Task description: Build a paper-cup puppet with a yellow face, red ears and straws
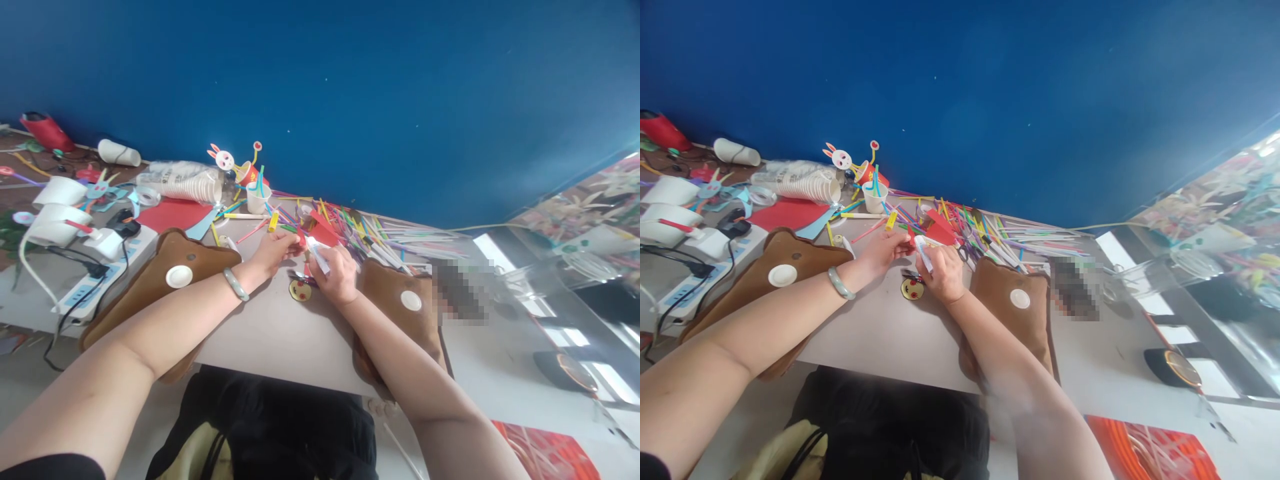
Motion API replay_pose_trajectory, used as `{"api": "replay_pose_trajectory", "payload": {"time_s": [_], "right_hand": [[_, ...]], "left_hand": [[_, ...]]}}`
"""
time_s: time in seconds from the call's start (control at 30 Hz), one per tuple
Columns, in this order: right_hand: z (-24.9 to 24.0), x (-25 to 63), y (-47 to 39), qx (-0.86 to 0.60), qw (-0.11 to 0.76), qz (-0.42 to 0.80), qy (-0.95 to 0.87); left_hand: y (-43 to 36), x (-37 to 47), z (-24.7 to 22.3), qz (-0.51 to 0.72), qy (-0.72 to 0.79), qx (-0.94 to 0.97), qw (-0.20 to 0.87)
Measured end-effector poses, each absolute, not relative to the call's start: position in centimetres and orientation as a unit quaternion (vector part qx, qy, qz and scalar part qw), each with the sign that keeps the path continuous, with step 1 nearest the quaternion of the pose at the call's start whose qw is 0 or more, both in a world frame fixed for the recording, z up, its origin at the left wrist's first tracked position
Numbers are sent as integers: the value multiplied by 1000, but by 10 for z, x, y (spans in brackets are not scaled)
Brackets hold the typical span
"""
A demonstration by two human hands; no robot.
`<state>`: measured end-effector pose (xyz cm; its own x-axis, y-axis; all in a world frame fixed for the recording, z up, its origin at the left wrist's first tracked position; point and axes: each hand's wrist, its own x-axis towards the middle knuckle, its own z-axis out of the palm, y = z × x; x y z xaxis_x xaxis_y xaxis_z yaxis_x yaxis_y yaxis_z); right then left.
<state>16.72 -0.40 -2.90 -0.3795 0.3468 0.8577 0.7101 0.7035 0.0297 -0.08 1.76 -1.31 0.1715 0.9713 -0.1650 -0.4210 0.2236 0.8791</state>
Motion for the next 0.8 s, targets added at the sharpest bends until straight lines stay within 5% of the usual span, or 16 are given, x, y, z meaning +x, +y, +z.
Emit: {"api": "replay_pose_trajectory", "payload": {"time_s": [0.23,0.5,0.8], "right_hand": [[-33,167,-1,-352,386,-188,-832],[-30,168,-4,-329,448,-210,-804],[-31,168,-1,-345,397,-201,-826]], "left_hand": [[16,-1,-8,495,376,347,702],[18,-1,-11,515,389,334,687],[18,-2,-8,509,375,315,708]]}}
